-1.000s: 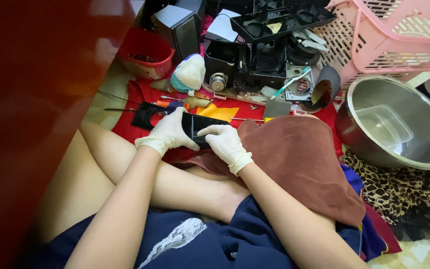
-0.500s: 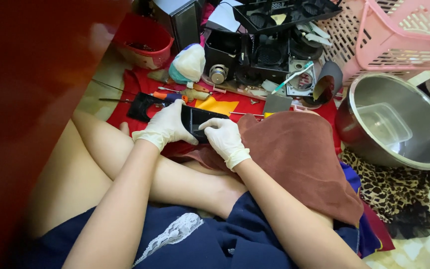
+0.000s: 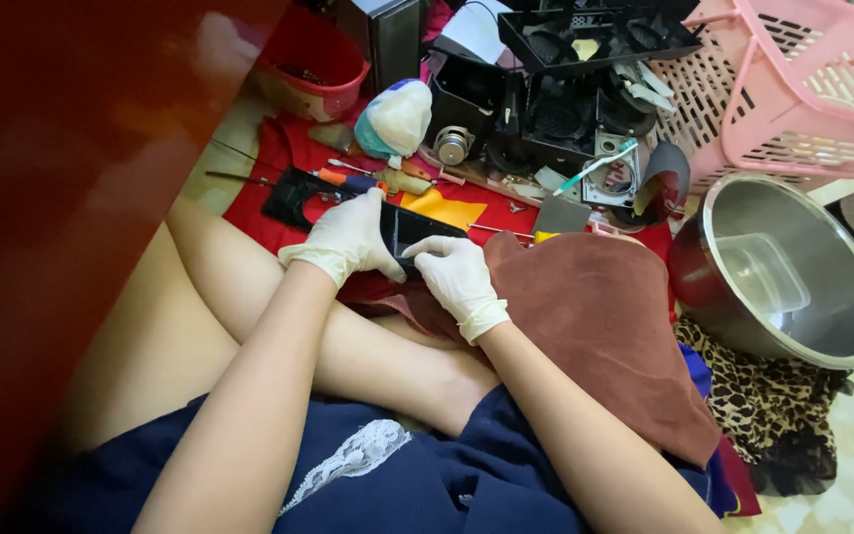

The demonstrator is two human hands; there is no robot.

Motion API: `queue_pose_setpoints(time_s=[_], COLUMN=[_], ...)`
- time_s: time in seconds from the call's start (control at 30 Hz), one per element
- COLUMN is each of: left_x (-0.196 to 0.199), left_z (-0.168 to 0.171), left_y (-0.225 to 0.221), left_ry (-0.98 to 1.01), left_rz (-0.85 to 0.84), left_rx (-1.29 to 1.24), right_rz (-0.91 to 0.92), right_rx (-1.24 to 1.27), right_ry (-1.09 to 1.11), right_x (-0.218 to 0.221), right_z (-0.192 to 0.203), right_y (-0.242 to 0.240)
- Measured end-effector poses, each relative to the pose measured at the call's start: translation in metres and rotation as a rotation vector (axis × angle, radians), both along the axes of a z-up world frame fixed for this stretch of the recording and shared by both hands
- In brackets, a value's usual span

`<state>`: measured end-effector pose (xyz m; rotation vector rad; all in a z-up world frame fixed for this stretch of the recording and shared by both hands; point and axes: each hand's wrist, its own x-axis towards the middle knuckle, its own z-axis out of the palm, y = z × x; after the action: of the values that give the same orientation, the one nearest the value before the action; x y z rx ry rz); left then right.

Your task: The person is sanding the edges and surfaces of a small black plastic component using a piece of sandpaper to smooth it down.

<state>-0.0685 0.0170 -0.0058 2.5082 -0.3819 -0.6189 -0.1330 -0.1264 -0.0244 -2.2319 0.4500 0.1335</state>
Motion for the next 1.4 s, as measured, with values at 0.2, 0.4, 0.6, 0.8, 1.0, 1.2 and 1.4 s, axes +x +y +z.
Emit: queue_pose_setpoints(time_s=[0.2, 0.4, 0.6, 0.8, 1.0, 1.2, 1.4], left_x=[0.000, 0.003, 0.006, 0.004, 0.001, 0.004, 0.006], left_z=[0.001, 0.001, -0.001, 0.001, 0.010, -0.003, -0.006], left_y=[0.000, -0.002, -0.004, -0.006, -0.009, -0.010, -0.011], left_ry=[-0.010, 0.019, 0.016, 0.059, 0.094, 0.099, 0.077], left_rz=[-0.017, -0.012, 0.004, 0.048, 0.063, 0.081, 0.102], left_rx=[-0.019, -0.006, 0.044, 0.016, -0.022, -0.027, -0.048], right_rz=[0.001, 0.172, 0.028, 0.049, 0.106, 0.164, -0.021], right_rx=[0.010, -0.032, 0.023, 0.048, 0.074, 0.043, 0.091], right_ry=[-0.012, 0.018, -0.027, -0.034, 0.036, 0.009, 0.006], right_x=[0.003, 0.002, 0.010, 0.010, 0.007, 0.009, 0.015], right_z=[-0.002, 0.007, -0.011, -0.008, 0.014, 0.008, 0.000], right_y=[-0.003, 0.004, -0.009, -0.008, -0.002, -0.003, -0.009])
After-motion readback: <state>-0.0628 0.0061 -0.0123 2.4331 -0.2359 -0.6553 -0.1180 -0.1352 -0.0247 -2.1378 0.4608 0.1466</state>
